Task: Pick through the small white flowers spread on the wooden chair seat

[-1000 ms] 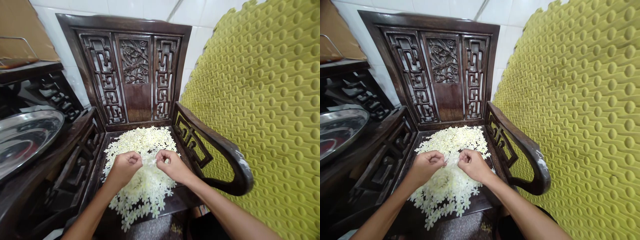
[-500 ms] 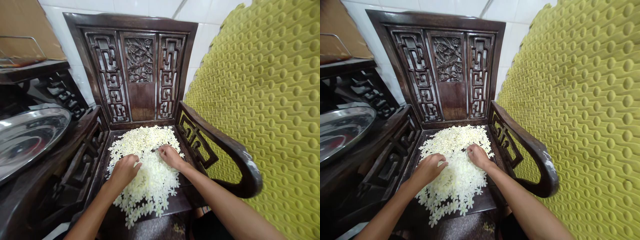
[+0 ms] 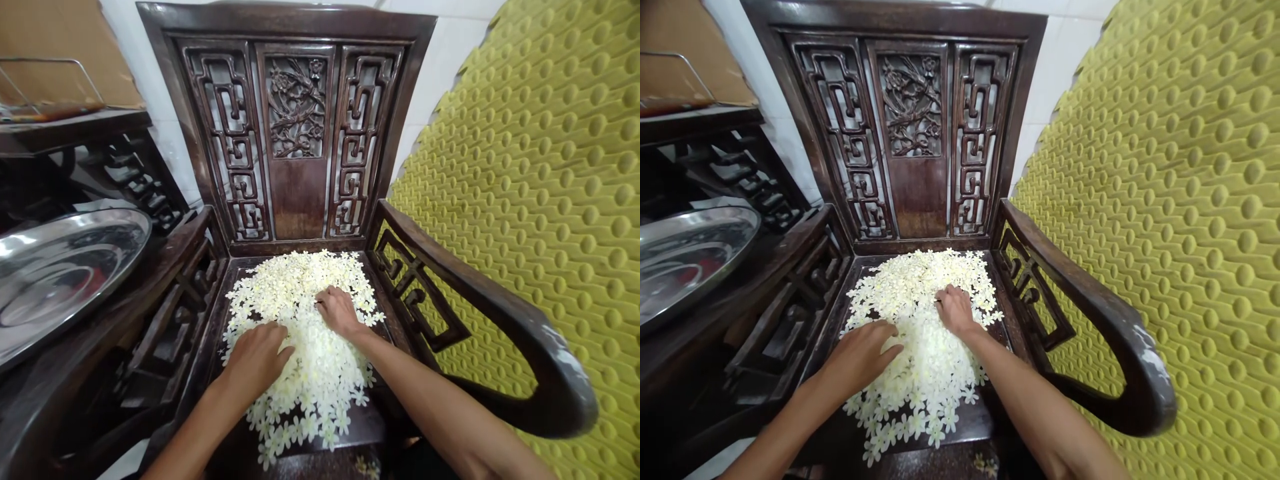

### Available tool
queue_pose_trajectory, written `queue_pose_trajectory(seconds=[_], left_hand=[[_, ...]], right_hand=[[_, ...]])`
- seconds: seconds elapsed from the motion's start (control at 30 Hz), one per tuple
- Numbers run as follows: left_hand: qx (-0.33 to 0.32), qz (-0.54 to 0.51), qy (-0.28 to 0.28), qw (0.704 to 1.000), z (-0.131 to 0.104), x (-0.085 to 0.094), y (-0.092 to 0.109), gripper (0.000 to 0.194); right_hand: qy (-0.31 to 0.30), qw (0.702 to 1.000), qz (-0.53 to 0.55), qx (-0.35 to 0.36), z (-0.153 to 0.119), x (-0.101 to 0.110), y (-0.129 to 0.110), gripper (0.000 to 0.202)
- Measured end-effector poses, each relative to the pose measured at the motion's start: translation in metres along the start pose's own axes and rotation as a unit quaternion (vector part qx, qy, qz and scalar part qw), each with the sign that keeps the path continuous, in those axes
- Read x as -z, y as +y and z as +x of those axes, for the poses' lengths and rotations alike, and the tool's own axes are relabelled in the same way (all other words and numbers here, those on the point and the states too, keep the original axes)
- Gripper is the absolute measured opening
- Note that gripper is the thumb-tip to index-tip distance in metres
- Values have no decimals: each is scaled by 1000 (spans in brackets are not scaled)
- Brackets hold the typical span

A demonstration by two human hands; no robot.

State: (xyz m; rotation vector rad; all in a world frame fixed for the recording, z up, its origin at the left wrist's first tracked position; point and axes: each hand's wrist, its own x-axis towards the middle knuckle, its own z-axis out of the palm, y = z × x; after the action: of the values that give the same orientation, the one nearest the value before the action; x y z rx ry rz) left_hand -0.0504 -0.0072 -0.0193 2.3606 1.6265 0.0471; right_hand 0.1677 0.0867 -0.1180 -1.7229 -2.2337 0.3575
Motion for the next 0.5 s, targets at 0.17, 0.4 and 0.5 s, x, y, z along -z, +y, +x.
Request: queue_pose_trajectory(seconds=[0.17, 0.4, 0.5], left_hand=[[-6, -1, 2, 1000, 5, -5, 4, 26], [-8, 9, -7, 1000, 10, -7, 7, 24], [-15, 1, 14, 1000, 11, -9, 6, 25]], right_hand=[[6, 1000, 12, -5, -3, 1, -1, 15], [26, 998, 42, -45, 3, -5, -7, 16], [37, 997, 56, -47, 4, 2, -8, 21]])
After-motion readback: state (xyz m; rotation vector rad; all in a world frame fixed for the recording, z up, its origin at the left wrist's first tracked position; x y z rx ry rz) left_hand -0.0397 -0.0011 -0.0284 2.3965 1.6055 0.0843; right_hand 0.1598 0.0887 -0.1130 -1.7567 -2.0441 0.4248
